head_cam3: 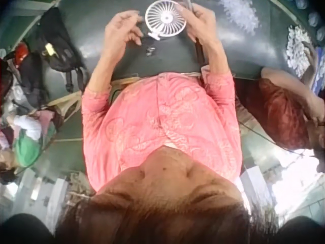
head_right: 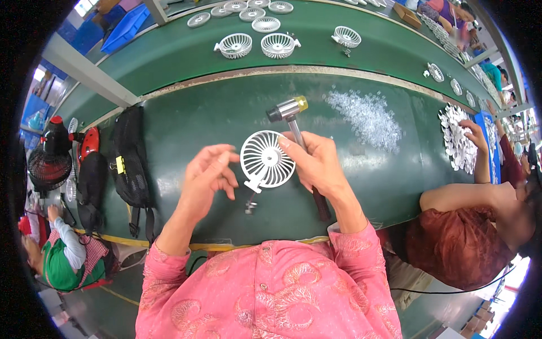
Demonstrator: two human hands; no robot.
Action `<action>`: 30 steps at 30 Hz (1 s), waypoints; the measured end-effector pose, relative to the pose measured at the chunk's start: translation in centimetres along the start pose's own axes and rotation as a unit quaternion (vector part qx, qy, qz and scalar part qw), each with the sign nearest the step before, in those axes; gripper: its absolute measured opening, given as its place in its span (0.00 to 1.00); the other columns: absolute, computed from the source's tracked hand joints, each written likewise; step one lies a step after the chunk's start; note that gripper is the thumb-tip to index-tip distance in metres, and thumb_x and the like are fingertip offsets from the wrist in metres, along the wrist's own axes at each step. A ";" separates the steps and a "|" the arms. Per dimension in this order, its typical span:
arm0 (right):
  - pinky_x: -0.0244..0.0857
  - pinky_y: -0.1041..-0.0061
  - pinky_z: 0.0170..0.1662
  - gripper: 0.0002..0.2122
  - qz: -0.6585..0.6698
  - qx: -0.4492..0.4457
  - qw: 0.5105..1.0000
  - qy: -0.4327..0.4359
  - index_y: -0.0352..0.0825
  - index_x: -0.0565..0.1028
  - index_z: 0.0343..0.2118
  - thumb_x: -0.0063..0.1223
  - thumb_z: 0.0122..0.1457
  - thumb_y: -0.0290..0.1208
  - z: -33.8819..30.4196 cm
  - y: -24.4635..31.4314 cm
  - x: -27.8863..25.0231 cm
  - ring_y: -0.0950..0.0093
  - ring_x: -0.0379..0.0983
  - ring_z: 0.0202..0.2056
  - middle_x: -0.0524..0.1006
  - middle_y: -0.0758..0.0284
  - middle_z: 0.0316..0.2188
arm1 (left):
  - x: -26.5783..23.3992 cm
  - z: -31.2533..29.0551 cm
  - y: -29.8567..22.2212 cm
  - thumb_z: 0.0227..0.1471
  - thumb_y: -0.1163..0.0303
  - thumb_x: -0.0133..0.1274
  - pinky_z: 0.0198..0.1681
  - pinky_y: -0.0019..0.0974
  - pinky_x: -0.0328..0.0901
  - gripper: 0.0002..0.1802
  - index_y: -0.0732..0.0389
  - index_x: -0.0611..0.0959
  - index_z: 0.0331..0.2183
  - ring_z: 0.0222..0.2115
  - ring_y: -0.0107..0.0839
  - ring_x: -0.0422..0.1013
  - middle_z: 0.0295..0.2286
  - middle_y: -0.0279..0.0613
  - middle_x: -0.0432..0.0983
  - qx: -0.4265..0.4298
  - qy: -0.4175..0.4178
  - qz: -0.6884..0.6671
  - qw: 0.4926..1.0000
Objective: The person assembles fan covers by attaching components to each cover and tapping them with a small hammer, then placing the assembled covers onto the conveyor belt.
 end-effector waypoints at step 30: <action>0.66 0.58 0.36 0.11 -0.475 -0.226 0.835 -0.159 0.32 0.75 0.44 0.53 0.58 0.24 -0.6 -1.1 -0.5 0.56 0.74 0.35 0.75 0.57 0.37 | -2.5 -1.6 3.4 0.52 0.67 0.61 0.25 0.32 0.65 0.12 0.61 0.75 0.32 0.23 0.29 0.70 0.26 0.41 0.76 0.058 -0.094 0.278 0.954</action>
Point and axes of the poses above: each hand's wrist, its own z-axis towards the middle knuckle, its own x-axis out of the palm, y = z × x, the point moved 8 cm from there along z, towards the middle knuckle
